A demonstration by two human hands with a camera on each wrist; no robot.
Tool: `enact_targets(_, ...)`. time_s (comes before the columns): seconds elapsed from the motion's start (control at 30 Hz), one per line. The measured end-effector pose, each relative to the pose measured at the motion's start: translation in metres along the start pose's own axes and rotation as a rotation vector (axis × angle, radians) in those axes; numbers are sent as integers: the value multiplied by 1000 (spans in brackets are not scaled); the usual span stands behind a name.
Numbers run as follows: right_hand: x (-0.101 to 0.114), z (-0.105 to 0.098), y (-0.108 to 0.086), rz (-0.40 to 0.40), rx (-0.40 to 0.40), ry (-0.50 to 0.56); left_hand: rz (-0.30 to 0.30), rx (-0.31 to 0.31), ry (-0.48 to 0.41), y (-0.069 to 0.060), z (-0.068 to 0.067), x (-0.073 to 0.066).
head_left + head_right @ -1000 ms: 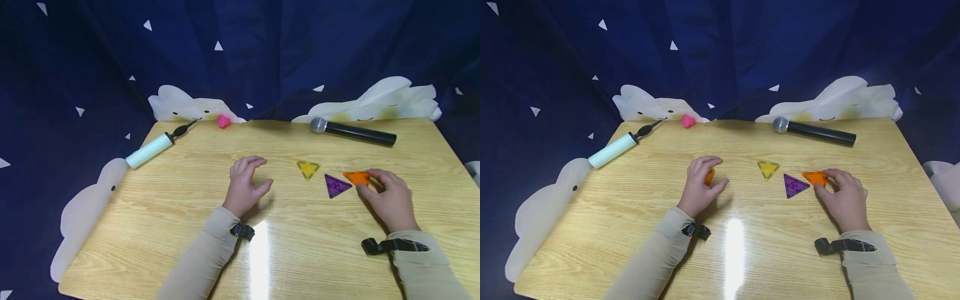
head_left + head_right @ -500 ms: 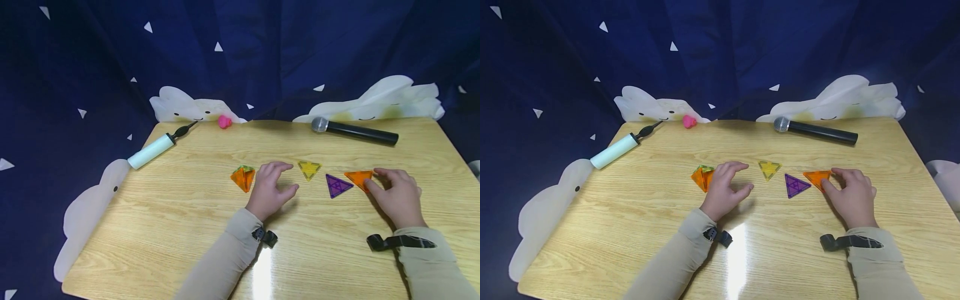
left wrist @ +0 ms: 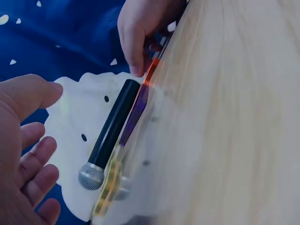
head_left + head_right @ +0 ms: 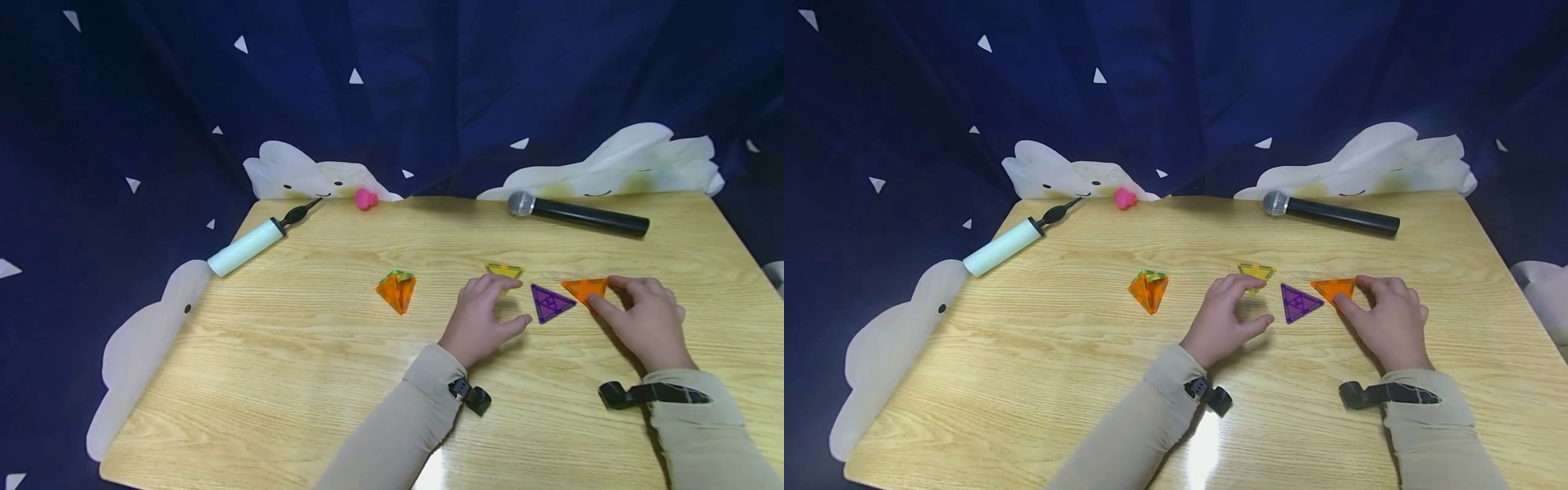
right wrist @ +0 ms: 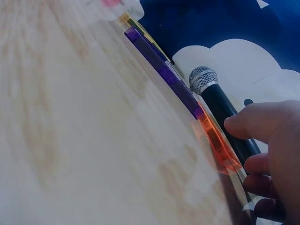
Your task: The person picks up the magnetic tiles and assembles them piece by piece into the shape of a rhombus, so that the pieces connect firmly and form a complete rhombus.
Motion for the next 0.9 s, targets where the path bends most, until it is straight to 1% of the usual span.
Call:
enact_targets(0.07,0,0,0,-3,5,-8,-14,25,-12,1,6,-1)
enact_targets(0.17,-1,0,1,-5,10,-18,-35,51,-5,4,16,-4)
enact_targets(0.33,-3,1,1,-1,27,-23,-81,100,49,8,33,-6)
enact_targets(0.47,-2,2,1,10,34,-22,-117,126,102,10,42,-5)
enact_targets(0.67,0,3,2,32,42,-16,-174,121,116,12,47,-3)
enact_targets(0.9,-2,2,3,37,48,-12,-197,102,164,19,54,-2)
Point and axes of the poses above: each hand's wrist, its own y-axis towards the middle knuckle, its own z-axis out of the palm, x = y × z, the point moved 6 cm from there along y, towards the middle knuckle, and after that the axes turned 12 degrees about -y, right-handed, at the moved point
